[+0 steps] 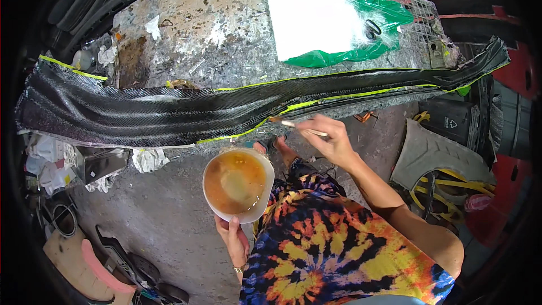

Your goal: The person applies a liquid substance to a long carbon fiber part using a brush, dipping the brush into a plastic container held in the left hand. The person works their way along the length of the part, ensuring the substance is spread into the texture of the material and along the edges.

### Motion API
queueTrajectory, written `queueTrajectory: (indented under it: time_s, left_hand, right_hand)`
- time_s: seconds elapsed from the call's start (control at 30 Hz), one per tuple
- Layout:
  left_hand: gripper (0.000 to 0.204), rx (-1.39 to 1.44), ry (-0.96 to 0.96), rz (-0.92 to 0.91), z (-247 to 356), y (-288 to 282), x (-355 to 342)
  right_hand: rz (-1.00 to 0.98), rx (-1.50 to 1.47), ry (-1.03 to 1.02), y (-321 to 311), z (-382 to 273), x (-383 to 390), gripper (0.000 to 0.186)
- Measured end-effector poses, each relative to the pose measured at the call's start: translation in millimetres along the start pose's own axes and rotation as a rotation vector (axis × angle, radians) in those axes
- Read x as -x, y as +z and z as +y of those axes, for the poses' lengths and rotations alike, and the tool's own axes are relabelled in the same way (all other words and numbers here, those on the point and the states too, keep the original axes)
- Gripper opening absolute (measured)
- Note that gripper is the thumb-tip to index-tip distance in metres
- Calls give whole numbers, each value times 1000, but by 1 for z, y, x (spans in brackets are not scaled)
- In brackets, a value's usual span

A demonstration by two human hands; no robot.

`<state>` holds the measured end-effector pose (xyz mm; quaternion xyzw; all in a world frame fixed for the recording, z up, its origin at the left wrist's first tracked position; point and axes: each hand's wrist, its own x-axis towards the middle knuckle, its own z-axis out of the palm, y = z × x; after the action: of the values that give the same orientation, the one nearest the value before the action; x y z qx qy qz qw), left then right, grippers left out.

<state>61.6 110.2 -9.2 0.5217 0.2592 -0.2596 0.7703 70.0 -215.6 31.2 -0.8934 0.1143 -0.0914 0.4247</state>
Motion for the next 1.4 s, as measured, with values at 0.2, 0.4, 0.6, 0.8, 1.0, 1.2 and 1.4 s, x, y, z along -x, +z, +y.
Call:
queueTrajectory:
  time_s: [0.2,0.4,0.6,0.8,1.0,1.2,1.4]
  left_hand:
    - [68,-13,18,-88,10,3,-16]
    - [67,73,8,-82,19,-1,-15]
    - [69,48,51,-10,26,-29,-10]
    - [69,16,72,20,31,-44,-7]
    - [71,77,82,70,22,-38,0]
    - [75,29,86,9,22,-32,1]
    - [68,-24,75,7,32,-23,4]
  right_hand:
    - [-212,-739,357,23,-37,14,16]
    - [17,-718,453,30,-17,12,16]
    - [-7,-505,306,55,-9,-28,18]
    - [-113,-221,-49,112,8,-55,18]
    - [-8,-12,-96,75,30,-45,17]
    - [110,79,-28,32,58,-19,18]
    - [153,150,92,5,74,-2,17]
